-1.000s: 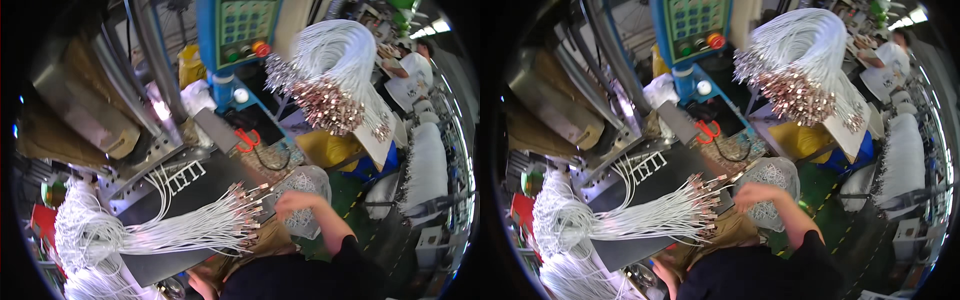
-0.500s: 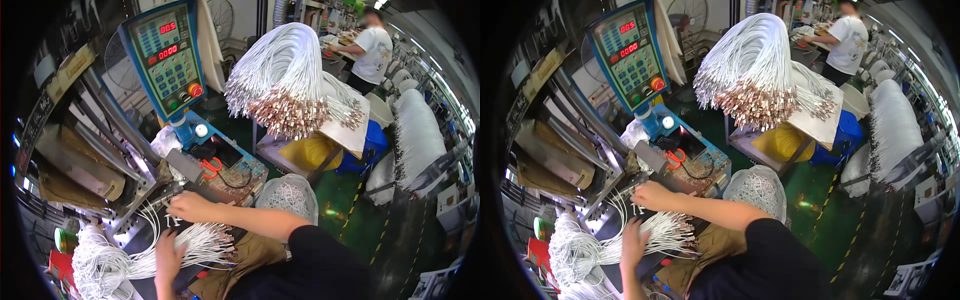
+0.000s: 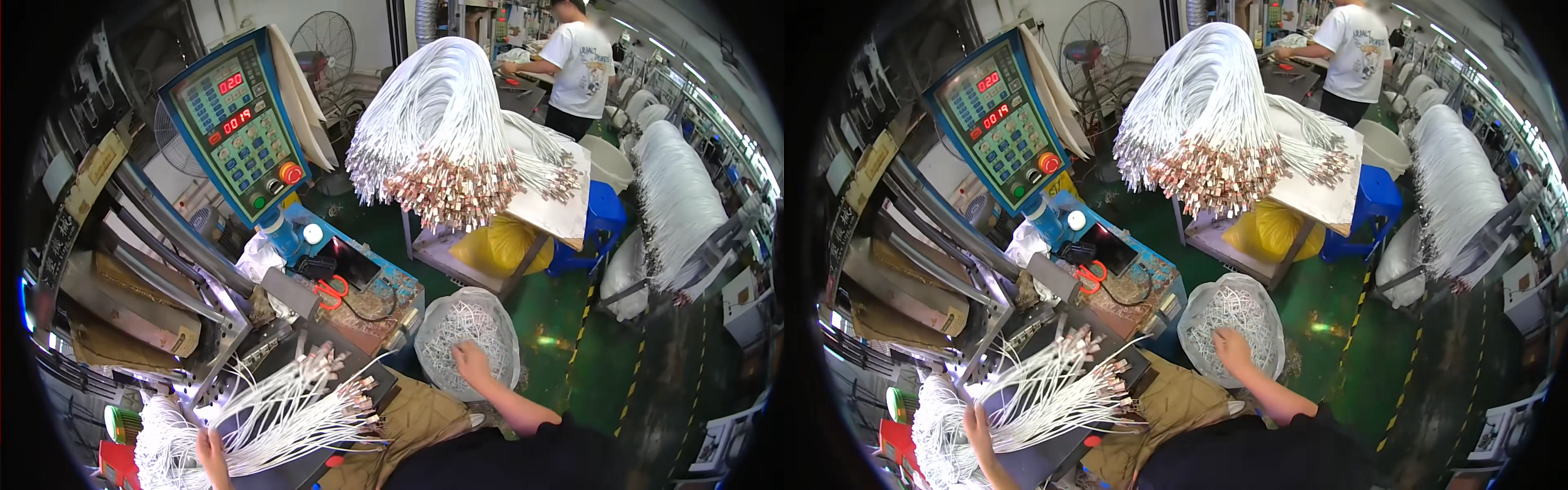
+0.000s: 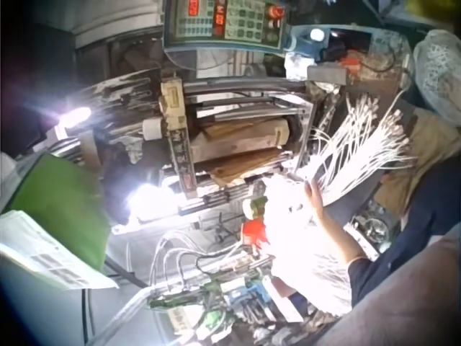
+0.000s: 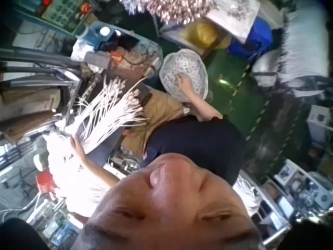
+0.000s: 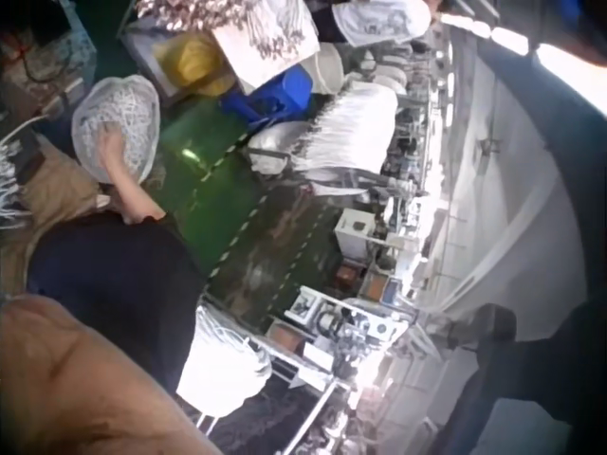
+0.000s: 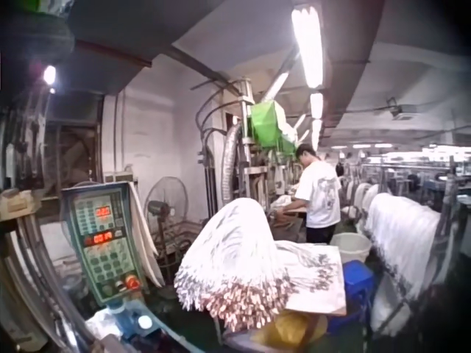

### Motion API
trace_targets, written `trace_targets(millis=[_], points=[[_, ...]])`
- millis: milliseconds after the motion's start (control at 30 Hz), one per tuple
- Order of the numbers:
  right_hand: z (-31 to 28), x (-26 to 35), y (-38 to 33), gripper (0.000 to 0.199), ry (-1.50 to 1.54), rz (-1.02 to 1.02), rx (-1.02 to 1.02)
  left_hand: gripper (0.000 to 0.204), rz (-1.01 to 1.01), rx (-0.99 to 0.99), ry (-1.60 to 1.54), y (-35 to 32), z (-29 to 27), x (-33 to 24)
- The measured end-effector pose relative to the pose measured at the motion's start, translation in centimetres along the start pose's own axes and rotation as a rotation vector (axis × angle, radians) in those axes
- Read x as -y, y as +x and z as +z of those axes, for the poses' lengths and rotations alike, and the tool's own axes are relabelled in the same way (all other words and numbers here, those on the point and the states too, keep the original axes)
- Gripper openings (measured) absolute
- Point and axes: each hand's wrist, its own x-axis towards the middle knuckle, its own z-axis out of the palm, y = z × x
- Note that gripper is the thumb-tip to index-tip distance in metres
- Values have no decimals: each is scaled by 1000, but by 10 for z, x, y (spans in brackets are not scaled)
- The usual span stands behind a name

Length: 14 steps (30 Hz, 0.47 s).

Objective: Sort and arrange bundles of white wires onto an automated industrial machine jig.

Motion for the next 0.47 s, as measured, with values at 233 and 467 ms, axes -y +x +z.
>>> trace_targets(millis=[233, 467], points=[[10, 293, 46, 75, 248, -1155, 327, 24, 343, 308, 352, -21, 116, -129], [36, 417, 71, 50, -264, -1406, 319, 27, 99, 133, -52, -2, 24, -48]])
